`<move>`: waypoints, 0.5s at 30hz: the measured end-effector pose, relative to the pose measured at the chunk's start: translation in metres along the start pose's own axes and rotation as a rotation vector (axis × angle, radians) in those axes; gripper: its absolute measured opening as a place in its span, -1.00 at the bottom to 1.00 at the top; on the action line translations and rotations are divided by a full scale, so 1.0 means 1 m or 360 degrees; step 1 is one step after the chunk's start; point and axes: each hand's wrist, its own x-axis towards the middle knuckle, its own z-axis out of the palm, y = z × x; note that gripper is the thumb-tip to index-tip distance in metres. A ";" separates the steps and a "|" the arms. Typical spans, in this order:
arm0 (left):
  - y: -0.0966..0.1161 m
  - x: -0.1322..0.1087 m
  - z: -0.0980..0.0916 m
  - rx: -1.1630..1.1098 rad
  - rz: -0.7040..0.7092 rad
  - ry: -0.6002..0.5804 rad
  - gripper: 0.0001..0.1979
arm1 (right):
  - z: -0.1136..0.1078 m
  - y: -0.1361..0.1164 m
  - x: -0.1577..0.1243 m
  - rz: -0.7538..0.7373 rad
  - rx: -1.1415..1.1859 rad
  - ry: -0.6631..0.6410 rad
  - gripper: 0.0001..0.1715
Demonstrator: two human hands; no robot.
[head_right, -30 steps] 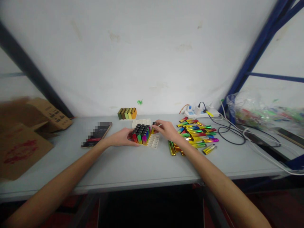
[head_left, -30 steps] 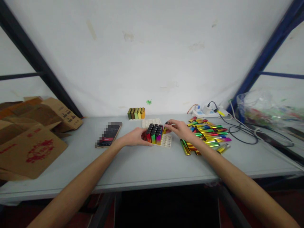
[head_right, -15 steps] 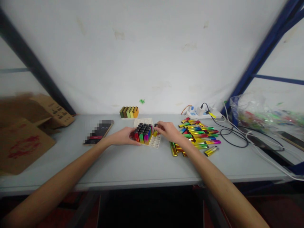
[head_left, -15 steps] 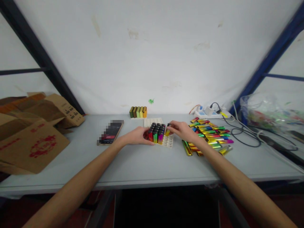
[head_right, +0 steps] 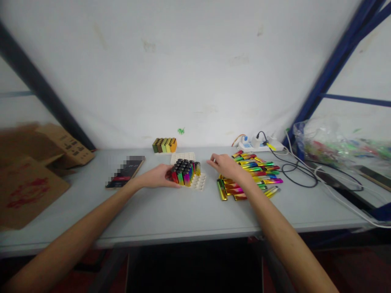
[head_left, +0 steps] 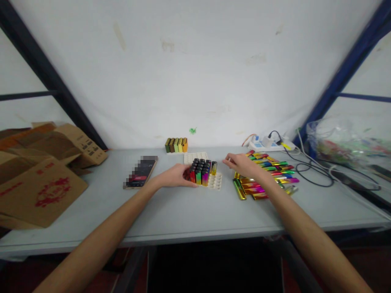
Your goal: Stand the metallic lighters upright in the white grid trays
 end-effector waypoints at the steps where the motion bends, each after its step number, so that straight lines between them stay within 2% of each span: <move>1: 0.000 0.000 0.000 -0.0002 0.0001 0.0000 -0.39 | -0.002 0.004 -0.001 0.0071 -0.0098 -0.0048 -0.56; 4: 0.001 0.000 0.000 -0.0009 0.0011 0.0001 -0.40 | -0.012 0.009 -0.007 0.0171 -0.0229 -0.0233 -0.57; 8: -0.001 0.000 0.001 0.0013 0.0008 0.0024 -0.38 | -0.025 0.006 -0.021 0.0218 -0.0146 -0.0569 -0.49; 10: -0.002 0.001 0.001 0.0007 0.0010 0.0028 -0.39 | -0.027 0.003 -0.026 0.0232 -0.0115 -0.0705 -0.52; 13: -0.003 0.001 0.002 -0.0032 0.0029 0.0015 -0.39 | -0.021 -0.001 -0.029 0.0217 -0.0079 -0.0696 -0.62; 15: -0.003 0.001 0.002 -0.0032 0.0024 0.0014 -0.37 | -0.015 -0.005 -0.027 0.0116 -0.0020 -0.0634 -0.69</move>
